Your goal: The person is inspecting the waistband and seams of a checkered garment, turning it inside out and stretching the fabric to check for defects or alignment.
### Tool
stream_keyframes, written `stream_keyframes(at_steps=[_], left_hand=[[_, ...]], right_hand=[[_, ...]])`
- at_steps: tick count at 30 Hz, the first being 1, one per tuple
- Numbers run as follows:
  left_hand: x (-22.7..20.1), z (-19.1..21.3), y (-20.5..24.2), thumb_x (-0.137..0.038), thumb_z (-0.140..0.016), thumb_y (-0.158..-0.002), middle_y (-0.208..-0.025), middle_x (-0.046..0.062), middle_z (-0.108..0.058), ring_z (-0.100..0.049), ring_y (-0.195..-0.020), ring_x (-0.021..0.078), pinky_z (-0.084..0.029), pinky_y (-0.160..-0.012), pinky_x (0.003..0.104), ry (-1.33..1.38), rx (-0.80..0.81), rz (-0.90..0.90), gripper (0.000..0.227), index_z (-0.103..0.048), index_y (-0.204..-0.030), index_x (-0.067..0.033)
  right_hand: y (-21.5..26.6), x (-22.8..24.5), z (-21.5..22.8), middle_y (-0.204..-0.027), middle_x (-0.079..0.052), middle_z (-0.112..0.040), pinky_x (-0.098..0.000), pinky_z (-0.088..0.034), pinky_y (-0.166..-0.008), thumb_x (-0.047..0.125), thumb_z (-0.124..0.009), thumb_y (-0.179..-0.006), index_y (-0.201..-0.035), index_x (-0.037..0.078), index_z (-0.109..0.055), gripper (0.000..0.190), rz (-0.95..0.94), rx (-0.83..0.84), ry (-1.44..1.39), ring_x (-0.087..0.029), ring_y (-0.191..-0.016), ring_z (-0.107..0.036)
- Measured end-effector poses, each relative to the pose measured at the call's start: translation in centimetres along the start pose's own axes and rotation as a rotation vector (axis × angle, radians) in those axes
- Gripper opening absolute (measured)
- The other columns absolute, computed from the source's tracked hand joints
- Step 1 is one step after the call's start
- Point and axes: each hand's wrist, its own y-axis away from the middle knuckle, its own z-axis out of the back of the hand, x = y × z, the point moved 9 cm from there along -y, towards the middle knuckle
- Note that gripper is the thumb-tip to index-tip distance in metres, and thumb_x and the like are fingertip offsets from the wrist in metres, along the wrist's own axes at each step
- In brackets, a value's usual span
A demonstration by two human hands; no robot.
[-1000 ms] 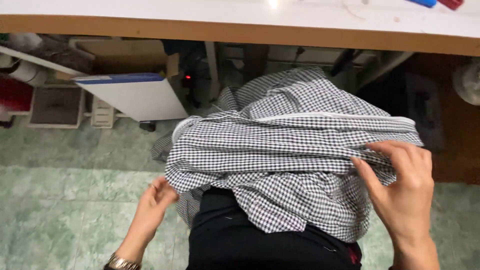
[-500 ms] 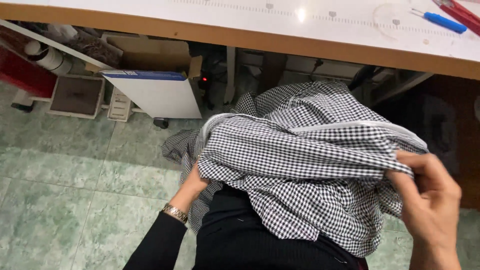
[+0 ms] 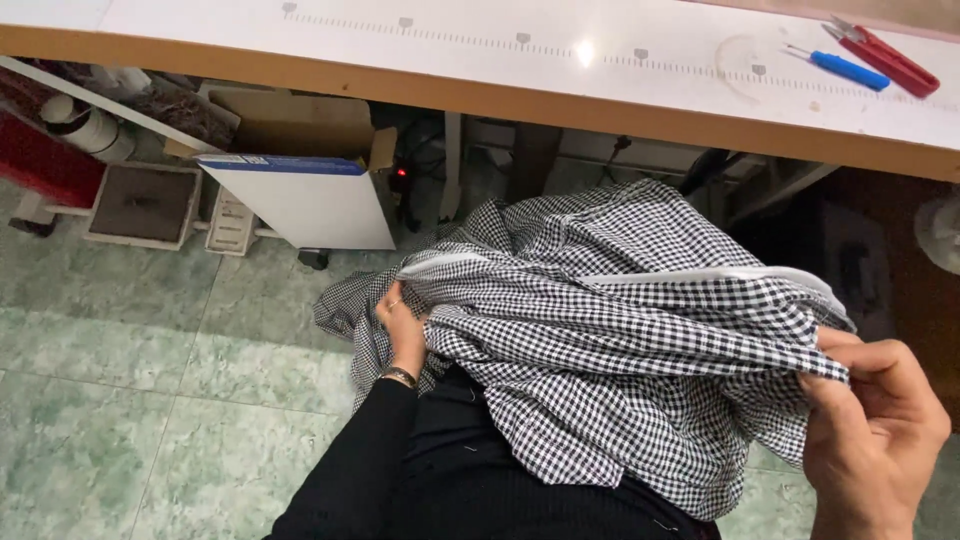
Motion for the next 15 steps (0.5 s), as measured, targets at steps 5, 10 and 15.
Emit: stream_keyframes(at_steps=[5, 10, 15], left_hand=[[3.4, 4.1, -1.5, -0.03, -0.065, -0.084, -0.146, 0.02, -0.018, -0.047, -0.123, 0.0456, -0.041, -0.107, 0.045, -0.558, -0.081, 0.182, 0.072, -0.032, -0.148, -0.0224], [3.1, 1.3, 4.1, -0.057, -0.05, -0.082, -0.155, 0.008, -0.035, -0.035, -0.14, 0.0355, -0.025, -0.111, 0.063, -0.207, 0.183, 0.552, 0.081, -0.026, -0.151, -0.0206], [6.3, 1.6, 0.6, -0.023, -0.063, -0.089, -0.118, 0.014, -0.067, -0.064, -0.106, 0.026, -0.054, -0.079, 0.031, 0.288, 0.11, 0.648, 0.039, -0.059, -0.122, -0.0014]], right_hand=[[0.0, -1.4, 0.5, -0.12, -0.013, -0.061, -0.0275, -0.049, -0.11, -0.002, -0.054, -0.091, -0.102, 0.005, -0.049, 0.014, -0.045, 0.001, -0.094, -0.017, -0.116, -0.061], [0.2, -2.4, 0.7, -0.121, -0.01, -0.06, -0.0293, -0.047, -0.113, 0.002, -0.055, -0.093, -0.105, 0.005, -0.051, 0.013, -0.072, 0.035, -0.03, -0.018, -0.122, -0.058], [0.2, -2.2, -0.3, -0.117, -0.011, -0.059, -0.028, -0.043, -0.107, -0.001, -0.058, -0.092, -0.106, 0.0, -0.054, 0.014, -0.143, 0.109, 0.121, -0.018, -0.117, -0.055]])
